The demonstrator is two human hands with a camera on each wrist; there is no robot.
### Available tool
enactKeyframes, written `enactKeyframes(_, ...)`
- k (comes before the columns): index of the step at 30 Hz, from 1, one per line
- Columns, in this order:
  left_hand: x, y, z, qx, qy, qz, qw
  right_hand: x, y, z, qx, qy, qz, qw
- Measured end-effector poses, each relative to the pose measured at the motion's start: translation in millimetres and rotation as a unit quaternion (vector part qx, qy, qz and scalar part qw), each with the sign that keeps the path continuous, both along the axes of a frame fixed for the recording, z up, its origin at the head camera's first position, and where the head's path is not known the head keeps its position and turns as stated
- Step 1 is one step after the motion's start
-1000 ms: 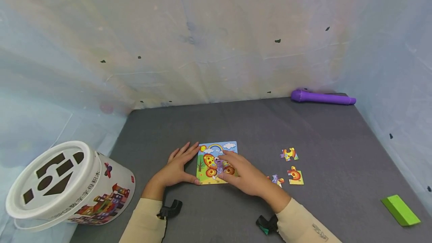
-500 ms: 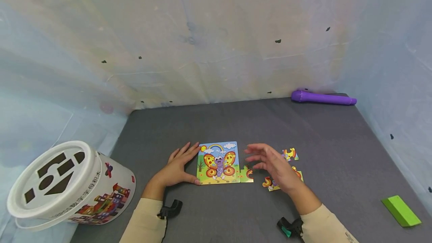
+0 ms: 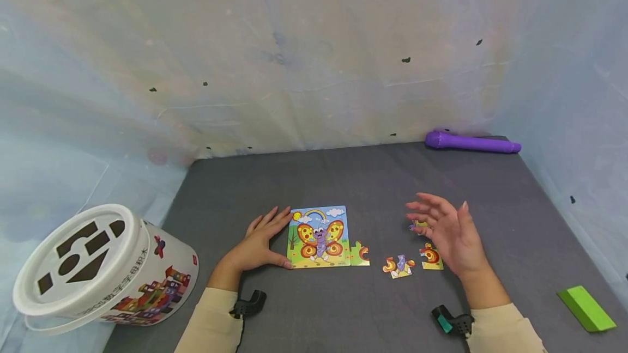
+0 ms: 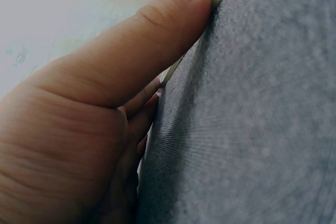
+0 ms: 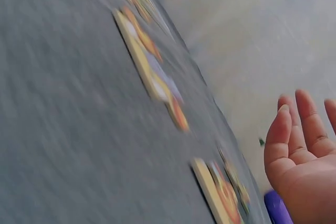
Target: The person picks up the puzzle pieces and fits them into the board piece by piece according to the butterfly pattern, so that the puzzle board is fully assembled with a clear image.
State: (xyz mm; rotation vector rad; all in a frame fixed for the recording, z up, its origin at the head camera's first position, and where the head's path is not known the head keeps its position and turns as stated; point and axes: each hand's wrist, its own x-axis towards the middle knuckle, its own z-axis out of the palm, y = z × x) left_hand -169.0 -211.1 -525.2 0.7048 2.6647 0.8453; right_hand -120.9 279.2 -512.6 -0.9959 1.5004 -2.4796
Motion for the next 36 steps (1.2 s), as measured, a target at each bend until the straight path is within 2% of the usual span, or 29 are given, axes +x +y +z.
enactKeyframes(8,-1.2,0.1,-1.3,-0.005,-0.004,0.0,1.0,1.4,25.2,-2.6,0.055,-0.015,-0.089,0.9944)
enactKeyframes(10,-1.4,0.2,-1.6,-0.004,-0.003,-0.001,1.0,1.5,30.4,-4.2,0.084,-0.026,-0.112,0.9897)
enactKeyframes(12,-1.4,0.0,-1.9,-0.001,-0.002,-0.002,1.0,1.8,34.2,-6.1,0.128,-0.045,-0.144,0.9803)
enactKeyframes(13,-1.2,-0.1,-2.1,0.001,-0.002,-0.002,1.0,1.8,35.3,-6.8,0.161,-0.056,-0.162,0.9719)
enactKeyframes(15,-1.1,-0.2,-2.3,0.001,-0.002,-0.001,1.0,1.5,36.1,-8.2,0.249,-0.07,-0.205,0.9441)
enactKeyframes(17,-0.7,-0.2,-2.2,0.0,-0.001,0.0,1.0,0.9,35.2,-8.7,0.333,-0.076,-0.228,0.9116)
enactKeyframes(19,-0.4,0.0,-1.4,0.003,0.0,0.0,1.0,0.2,33.9,-7.9,0.413,-0.072,-0.245,0.8741)
enactKeyframes(20,-0.2,0.3,-0.9,0.004,0.001,0.0,1.0,0.1,33.7,-7.8,0.445,-0.066,-0.25,0.8572)
enactKeyframes(24,0.4,1.1,0.9,0.01,0.003,0.0,0.9999,0.1,34.1,-6.6,0.529,-0.033,-0.273,0.803)
enactKeyframes(25,0.4,1.2,1.1,0.009,0.002,0.0,1.0,0.1,34.2,-6.5,0.543,-0.022,-0.278,0.7923)
enactKeyframes(27,0.5,1.1,1.2,0.006,0.0,0.0,1.0,0.4,33.8,-6.5,0.562,-0.003,-0.285,0.7765)
enactKeyframes(29,0.6,1.2,1.5,0.009,-0.001,0.0,1.0,0.8,32.3,-6.2,0.571,0.005,-0.288,0.7691)
enactKeyframes(36,0.5,1.4,2.2,0.013,0.002,0.003,0.9999,0.7,27.7,-5.6,0.568,0.005,-0.295,0.7687)
